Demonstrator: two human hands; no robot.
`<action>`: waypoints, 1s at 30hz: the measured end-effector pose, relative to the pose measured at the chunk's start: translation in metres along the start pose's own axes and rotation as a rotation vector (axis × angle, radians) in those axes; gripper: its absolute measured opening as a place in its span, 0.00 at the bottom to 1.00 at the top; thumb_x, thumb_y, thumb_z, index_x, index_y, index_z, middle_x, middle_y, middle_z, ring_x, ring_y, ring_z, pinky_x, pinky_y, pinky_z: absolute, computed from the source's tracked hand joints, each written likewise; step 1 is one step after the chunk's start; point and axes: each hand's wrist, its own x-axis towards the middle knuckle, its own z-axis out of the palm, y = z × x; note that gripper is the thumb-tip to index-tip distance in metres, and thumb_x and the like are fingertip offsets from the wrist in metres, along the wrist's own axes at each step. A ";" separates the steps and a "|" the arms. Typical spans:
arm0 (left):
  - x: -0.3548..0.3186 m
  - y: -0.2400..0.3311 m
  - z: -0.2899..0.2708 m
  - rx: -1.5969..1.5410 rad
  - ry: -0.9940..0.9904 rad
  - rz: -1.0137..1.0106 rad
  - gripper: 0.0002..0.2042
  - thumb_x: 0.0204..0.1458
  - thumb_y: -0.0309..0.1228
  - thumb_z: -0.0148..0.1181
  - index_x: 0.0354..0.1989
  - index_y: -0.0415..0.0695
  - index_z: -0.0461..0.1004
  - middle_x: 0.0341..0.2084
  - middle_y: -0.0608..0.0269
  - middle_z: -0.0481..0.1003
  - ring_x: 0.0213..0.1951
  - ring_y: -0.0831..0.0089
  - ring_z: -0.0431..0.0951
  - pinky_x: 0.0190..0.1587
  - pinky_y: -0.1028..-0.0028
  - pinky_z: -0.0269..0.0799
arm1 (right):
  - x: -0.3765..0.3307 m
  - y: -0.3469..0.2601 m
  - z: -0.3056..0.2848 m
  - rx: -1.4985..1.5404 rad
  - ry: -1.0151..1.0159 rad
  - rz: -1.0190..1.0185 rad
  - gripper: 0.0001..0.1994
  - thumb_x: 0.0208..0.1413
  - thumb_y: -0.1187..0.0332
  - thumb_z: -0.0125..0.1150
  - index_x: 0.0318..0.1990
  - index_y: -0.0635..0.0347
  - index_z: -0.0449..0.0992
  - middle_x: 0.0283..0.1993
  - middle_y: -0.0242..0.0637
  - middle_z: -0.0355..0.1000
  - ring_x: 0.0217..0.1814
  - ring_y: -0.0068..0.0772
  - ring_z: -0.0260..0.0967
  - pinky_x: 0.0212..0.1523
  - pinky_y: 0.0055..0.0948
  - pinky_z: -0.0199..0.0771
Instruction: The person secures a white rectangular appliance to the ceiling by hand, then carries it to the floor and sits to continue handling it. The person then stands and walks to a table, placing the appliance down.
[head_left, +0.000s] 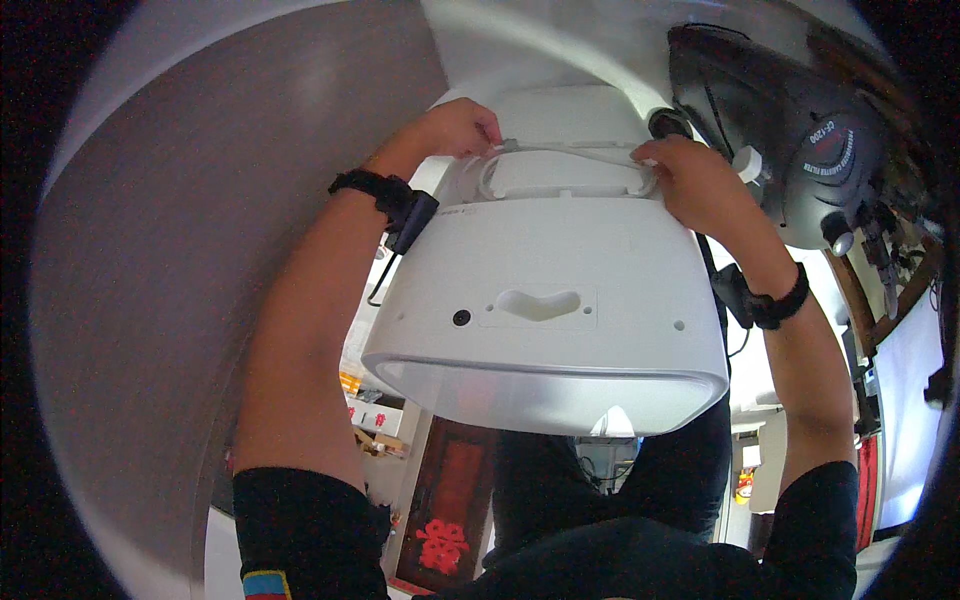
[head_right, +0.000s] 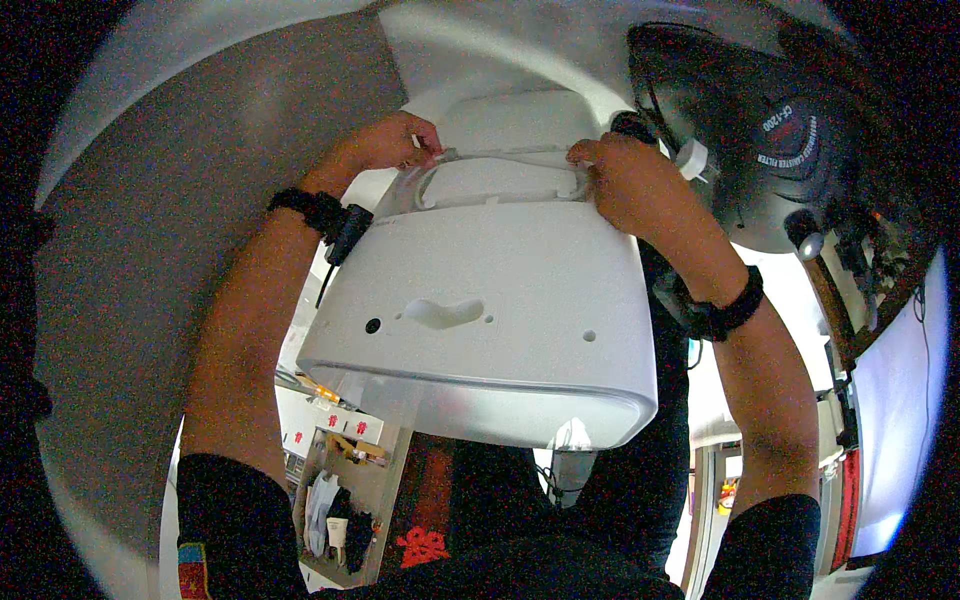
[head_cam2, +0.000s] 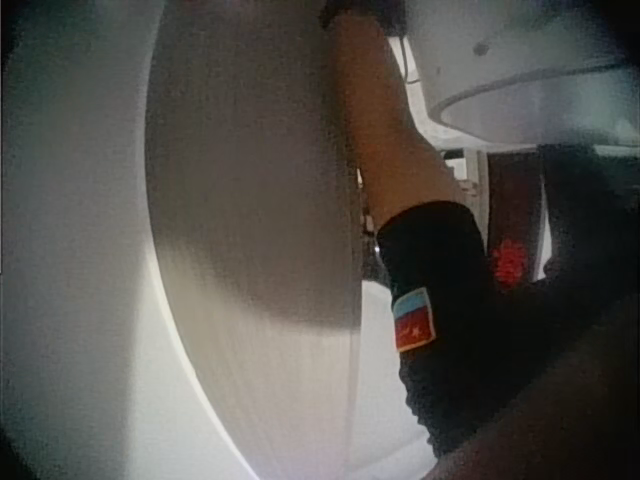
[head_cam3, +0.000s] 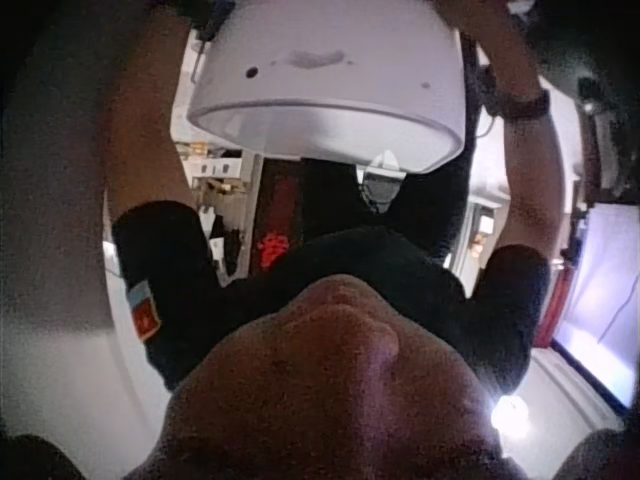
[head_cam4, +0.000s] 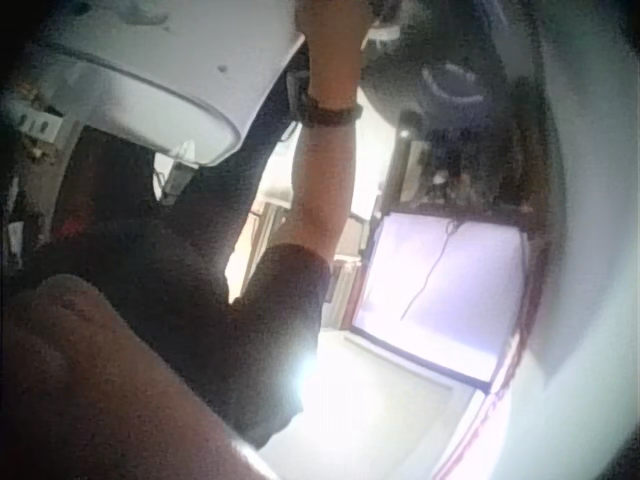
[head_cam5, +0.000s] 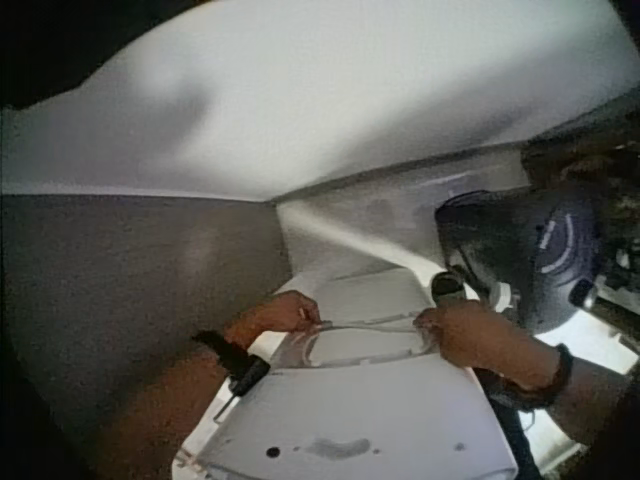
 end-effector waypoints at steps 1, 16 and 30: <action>0.001 -0.003 -0.002 0.054 -0.013 0.023 0.09 0.45 0.29 0.69 0.35 0.42 0.80 0.26 0.64 0.77 0.28 0.75 0.74 0.29 0.71 0.72 | 0.004 0.002 0.002 -0.041 -0.005 0.009 0.14 0.55 0.79 0.53 0.47 0.58 0.79 0.45 0.47 0.75 0.45 0.49 0.75 0.46 0.39 0.74; 0.017 0.027 0.006 0.208 0.046 -0.035 0.12 0.44 0.37 0.67 0.33 0.43 0.80 0.26 0.58 0.78 0.23 0.66 0.77 0.26 0.65 0.72 | 0.042 0.018 0.023 -0.179 -0.062 0.080 0.12 0.51 0.76 0.59 0.41 0.53 0.84 0.38 0.48 0.75 0.42 0.49 0.75 0.45 0.41 0.74; 0.002 0.010 0.002 0.212 -0.012 0.001 0.13 0.43 0.28 0.63 0.39 0.42 0.78 0.28 0.57 0.78 0.31 0.68 0.77 0.32 0.66 0.73 | 0.040 0.016 0.023 -0.078 -0.073 0.069 0.15 0.48 0.82 0.55 0.41 0.57 0.83 0.41 0.47 0.75 0.44 0.46 0.75 0.47 0.38 0.74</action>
